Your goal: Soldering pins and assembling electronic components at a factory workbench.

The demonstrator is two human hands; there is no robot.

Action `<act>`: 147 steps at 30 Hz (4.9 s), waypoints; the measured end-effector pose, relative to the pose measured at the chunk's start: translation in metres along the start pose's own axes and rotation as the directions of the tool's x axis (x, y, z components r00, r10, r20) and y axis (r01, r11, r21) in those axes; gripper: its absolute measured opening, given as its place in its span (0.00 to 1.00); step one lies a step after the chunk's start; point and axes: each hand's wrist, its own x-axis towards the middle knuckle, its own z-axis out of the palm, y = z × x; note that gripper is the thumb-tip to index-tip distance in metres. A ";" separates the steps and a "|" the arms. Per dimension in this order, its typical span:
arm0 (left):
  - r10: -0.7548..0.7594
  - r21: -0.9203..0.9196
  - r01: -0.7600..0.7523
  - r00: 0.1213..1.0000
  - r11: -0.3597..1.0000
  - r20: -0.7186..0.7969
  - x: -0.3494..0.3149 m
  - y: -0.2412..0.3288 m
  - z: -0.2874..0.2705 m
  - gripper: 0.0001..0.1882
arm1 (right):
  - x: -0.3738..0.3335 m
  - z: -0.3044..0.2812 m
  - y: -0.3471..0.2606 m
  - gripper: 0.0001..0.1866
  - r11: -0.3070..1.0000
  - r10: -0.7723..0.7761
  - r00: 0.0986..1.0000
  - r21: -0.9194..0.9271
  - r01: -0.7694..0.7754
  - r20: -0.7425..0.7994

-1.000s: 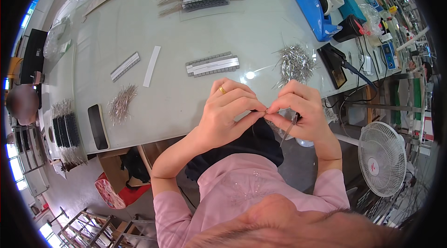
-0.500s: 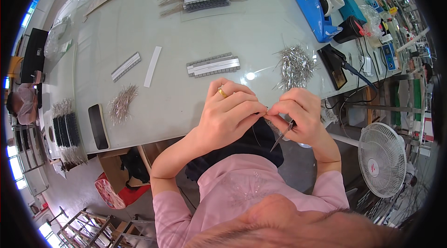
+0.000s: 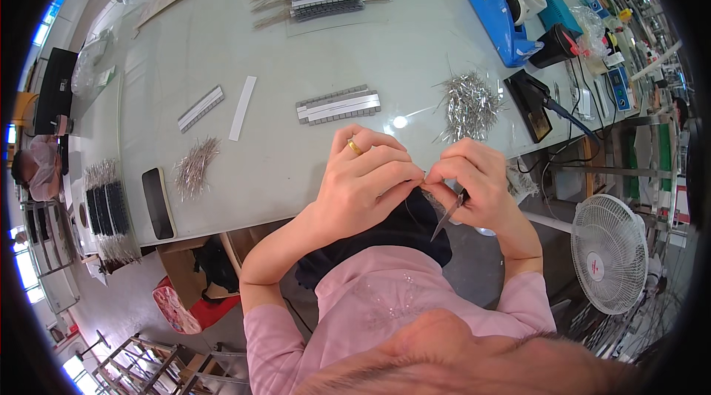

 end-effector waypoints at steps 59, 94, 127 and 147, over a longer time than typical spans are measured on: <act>-0.802 -0.766 0.499 0.596 0.406 -0.037 -0.110 0.022 -0.080 0.04 | 0.148 0.266 0.005 0.13 0.691 0.306 0.751 0.407 -0.598 0.585; -0.953 -0.843 0.466 0.252 0.269 -0.165 -0.092 -0.011 -0.035 0.26 | 0.063 0.111 0.030 0.09 -0.141 0.382 0.414 0.495 -0.857 0.826; -0.734 -0.594 0.666 0.656 0.452 0.177 -0.054 0.011 -0.061 0.06 | 0.064 0.052 -0.015 0.06 0.601 0.260 0.805 0.563 -0.567 0.533; -0.574 -0.280 0.529 0.811 0.802 -0.113 -0.046 0.010 -0.056 0.05 | 0.066 0.049 -0.022 0.01 0.658 0.330 0.832 0.523 -0.542 0.447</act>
